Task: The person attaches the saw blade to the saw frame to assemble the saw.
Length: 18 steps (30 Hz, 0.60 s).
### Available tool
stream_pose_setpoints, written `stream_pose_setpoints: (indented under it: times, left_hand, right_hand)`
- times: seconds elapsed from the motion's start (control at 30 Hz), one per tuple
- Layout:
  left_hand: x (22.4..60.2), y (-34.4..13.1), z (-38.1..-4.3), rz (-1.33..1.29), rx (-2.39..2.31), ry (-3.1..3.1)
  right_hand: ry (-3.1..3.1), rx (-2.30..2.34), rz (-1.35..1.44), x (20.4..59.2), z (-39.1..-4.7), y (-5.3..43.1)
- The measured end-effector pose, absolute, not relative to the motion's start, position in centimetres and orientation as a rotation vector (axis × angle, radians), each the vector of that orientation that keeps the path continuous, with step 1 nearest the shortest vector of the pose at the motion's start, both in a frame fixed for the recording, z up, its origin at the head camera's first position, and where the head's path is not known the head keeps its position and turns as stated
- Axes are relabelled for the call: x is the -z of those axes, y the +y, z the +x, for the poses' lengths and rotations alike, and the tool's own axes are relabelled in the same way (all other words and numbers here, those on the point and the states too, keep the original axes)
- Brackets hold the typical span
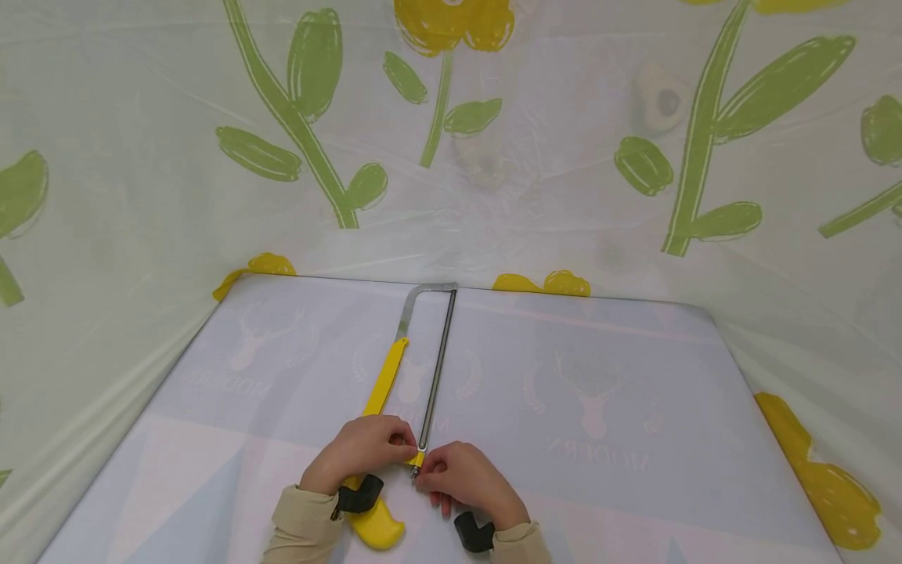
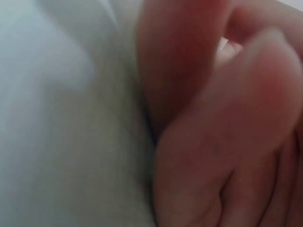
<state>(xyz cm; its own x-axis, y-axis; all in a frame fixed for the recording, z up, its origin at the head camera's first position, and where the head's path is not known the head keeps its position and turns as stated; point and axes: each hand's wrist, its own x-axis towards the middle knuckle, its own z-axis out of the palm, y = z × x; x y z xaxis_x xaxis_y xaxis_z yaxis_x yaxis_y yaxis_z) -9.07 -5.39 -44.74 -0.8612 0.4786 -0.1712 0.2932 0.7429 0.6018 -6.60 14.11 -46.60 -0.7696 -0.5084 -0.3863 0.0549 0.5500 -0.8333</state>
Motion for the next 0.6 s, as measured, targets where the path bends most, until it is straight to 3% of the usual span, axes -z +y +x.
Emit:
stream_pose_setpoints:
  times: [0.6]
  left_hand:
    - [44.86, -5.24, -9.07, 0.589, -0.809, 2.642]
  right_hand:
    - [2.273, 1.118, -0.446, 46.68, -6.37, 13.94]
